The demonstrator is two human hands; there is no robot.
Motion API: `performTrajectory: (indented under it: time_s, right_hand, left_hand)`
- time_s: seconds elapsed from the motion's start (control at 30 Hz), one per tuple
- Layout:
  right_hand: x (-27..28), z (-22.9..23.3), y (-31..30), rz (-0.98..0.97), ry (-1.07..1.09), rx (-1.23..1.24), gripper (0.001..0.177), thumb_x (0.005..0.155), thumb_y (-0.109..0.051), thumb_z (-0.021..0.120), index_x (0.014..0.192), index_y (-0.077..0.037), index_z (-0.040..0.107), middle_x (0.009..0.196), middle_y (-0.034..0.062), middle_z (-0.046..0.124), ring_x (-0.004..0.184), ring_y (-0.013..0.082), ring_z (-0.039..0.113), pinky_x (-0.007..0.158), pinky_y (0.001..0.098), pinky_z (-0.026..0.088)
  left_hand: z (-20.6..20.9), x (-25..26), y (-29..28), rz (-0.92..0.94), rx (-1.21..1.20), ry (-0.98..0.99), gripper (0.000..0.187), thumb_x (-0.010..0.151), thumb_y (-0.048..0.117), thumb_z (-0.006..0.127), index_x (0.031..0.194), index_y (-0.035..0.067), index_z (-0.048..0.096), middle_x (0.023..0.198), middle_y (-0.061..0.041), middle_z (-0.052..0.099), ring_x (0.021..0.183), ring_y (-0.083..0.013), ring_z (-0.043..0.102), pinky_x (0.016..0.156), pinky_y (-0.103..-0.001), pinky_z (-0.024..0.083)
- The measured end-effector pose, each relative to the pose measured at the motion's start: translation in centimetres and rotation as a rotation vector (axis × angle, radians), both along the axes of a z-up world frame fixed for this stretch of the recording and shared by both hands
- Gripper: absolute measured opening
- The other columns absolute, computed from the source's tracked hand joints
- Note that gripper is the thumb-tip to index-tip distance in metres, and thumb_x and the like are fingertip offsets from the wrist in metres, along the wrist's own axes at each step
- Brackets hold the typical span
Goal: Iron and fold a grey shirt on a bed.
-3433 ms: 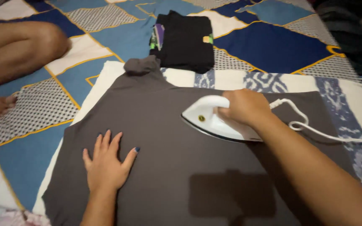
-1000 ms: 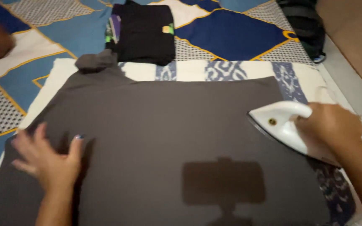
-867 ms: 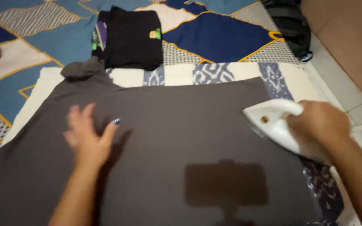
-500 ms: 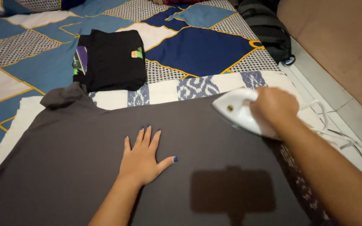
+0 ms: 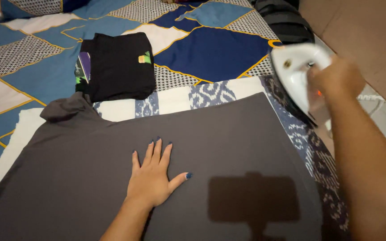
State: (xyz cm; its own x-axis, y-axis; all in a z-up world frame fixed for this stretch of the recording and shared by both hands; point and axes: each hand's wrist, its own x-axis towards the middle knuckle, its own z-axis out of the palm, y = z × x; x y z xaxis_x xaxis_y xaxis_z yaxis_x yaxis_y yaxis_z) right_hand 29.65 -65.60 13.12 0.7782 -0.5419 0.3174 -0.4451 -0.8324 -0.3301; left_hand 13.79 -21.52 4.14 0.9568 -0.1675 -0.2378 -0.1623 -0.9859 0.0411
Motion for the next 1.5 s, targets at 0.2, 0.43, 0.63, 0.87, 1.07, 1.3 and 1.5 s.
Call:
performTrajectory:
  time_s: [0.2, 0.43, 0.63, 0.87, 1.07, 1.3, 1.5]
  right_hand:
    - [3.9, -7.2, -5.1, 0.501, -1.024, 0.776, 0.028, 0.103, -0.007, 0.071, 0.129, -0.001, 0.065, 0.12, 0.0088, 0.073, 0.101, 0.0134, 0.071, 0.082, 0.0293, 0.059]
    - [3.3, -13.6, -5.4, 0.286, -1.054, 1.275, 0.02, 0.102, -0.009, 0.068, 0.117, -0.005, 0.055, 0.092, 0.0028, 0.06, 0.074, 0.011, 0.06, 0.073, 0.0375, 0.066]
    - [1.5, -12.2, -6.8, 0.383, -0.747, 0.975, 0.021, 0.105, -0.013, 0.074, 0.118, 0.0, 0.065, 0.1, 0.0064, 0.071, 0.08, 0.015, 0.067, 0.069, 0.0302, 0.055]
    - [-2.3, -9.6, -8.7, 0.49, -0.512, 0.845, 0.035, 0.096, -0.011, 0.074, 0.127, -0.003, 0.062, 0.106, 0.008, 0.069, 0.084, 0.0189, 0.067, 0.065, 0.0326, 0.054]
    - [-7.5, -16.3, -2.9, 0.674, -0.509, 0.65, 0.043, 0.09, -0.002, 0.068, 0.131, -0.001, 0.054, 0.12, 0.0113, 0.061, 0.102, 0.0244, 0.06, 0.085, 0.0344, 0.048]
    - [-11.1, -9.5, 15.4, 0.836, -0.757, -0.013, 0.055, 0.078, 0.0, 0.073, 0.126, 0.0, 0.045, 0.126, 0.0203, 0.053, 0.124, 0.0355, 0.051, 0.114, 0.0468, 0.038]
    - [1.7, -9.6, -1.1, 0.447, -0.895, -0.106, 0.051, 0.091, 0.003, 0.061, 0.139, 0.001, 0.043, 0.14, 0.0199, 0.051, 0.137, 0.0323, 0.05, 0.121, 0.0455, 0.038]
  left_hand:
    - [-0.9, -0.1, 0.2, -0.01, -0.022, -0.088, 0.102, 0.086, 0.081, 0.039, 0.164, 0.019, 0.017, 0.172, -0.011, 0.009, 0.153, -0.0263, 0.003, 0.118, -0.06, 0.003]
    - [0.2, 0.0, -0.3, 0.021, 0.022, 0.022, 0.099, 0.088, 0.081, 0.037, 0.165, 0.021, 0.014, 0.172, -0.01, 0.006, 0.154, -0.0252, 0.0, 0.119, -0.061, 0.0]
    - [-0.2, -0.2, -0.2, 0.02, -0.033, -0.065, 0.1, 0.087, 0.08, 0.042, 0.163, 0.02, 0.018, 0.172, -0.011, 0.009, 0.154, -0.0261, 0.002, 0.118, -0.061, 0.003]
    - [-0.1, -0.5, 0.8, 0.033, -0.22, -0.173, 0.098, 0.084, 0.072, 0.058, 0.157, 0.016, 0.026, 0.166, -0.014, 0.016, 0.154, -0.0304, 0.012, 0.12, -0.061, 0.008]
    - [-1.3, 1.2, 11.2, 0.254, -0.599, -0.576, 0.081, 0.083, 0.05, 0.074, 0.15, 0.014, 0.046, 0.164, -0.019, 0.03, 0.149, -0.0381, 0.031, 0.117, -0.055, 0.026]
    - [-4.2, 1.2, 23.6, 0.578, -0.335, -0.585, 0.056, 0.086, 0.047, 0.074, 0.133, 0.017, 0.066, 0.146, -0.002, 0.059, 0.139, -0.0224, 0.051, 0.117, -0.045, 0.036]
    - [-4.3, 1.6, 23.4, 0.619, -0.29, -0.547, 0.053, 0.084, 0.048, 0.073, 0.131, 0.024, 0.068, 0.151, 0.0, 0.053, 0.142, -0.0226, 0.044, 0.12, -0.053, 0.024]
